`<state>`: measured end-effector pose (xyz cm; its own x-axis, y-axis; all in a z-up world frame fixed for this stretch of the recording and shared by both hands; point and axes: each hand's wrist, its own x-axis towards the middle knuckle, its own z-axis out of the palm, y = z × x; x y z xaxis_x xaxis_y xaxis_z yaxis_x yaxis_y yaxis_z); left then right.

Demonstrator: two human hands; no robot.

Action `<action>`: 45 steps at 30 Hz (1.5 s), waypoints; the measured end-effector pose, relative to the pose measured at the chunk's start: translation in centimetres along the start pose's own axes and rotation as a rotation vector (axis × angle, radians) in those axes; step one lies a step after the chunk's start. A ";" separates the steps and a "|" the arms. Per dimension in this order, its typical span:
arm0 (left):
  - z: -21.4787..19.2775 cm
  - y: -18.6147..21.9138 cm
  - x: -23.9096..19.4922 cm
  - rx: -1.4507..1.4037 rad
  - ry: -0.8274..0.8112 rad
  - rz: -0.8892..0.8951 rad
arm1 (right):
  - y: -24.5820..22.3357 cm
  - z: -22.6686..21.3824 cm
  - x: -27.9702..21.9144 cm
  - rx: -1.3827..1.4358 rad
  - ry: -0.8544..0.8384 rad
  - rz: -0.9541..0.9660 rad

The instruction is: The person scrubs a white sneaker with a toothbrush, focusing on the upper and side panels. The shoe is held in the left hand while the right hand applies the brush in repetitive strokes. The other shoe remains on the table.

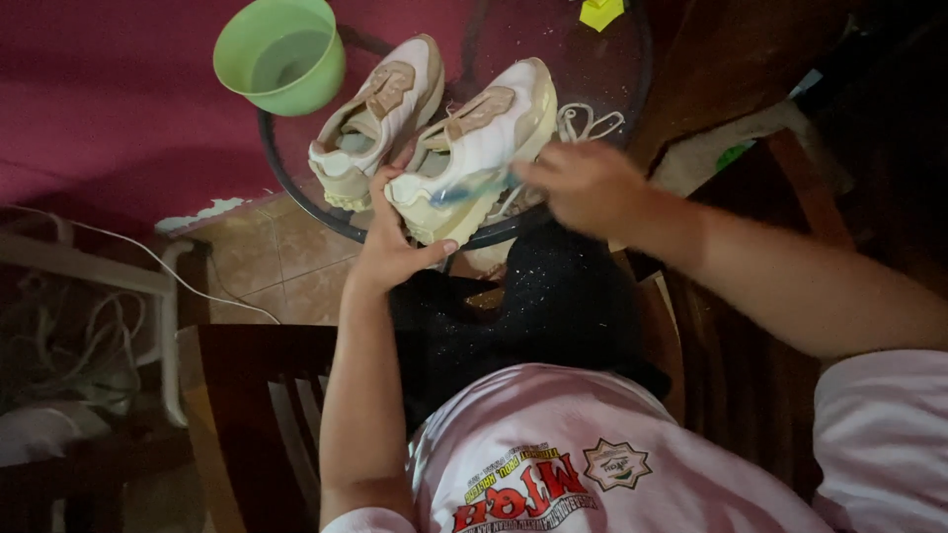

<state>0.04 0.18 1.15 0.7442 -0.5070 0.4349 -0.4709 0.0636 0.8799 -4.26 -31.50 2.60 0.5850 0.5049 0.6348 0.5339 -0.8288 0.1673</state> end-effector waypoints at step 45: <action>0.4 0.7 0.3 -0.053 -0.037 0.037 | 4.1 -1.4 0.6 0.179 -0.143 0.066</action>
<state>-0.24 -0.25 1.84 0.7087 -0.5345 0.4605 -0.4707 0.1279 0.8729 -2.55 -34.95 4.70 0.6959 0.4905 0.5246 0.5839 -0.8117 -0.0157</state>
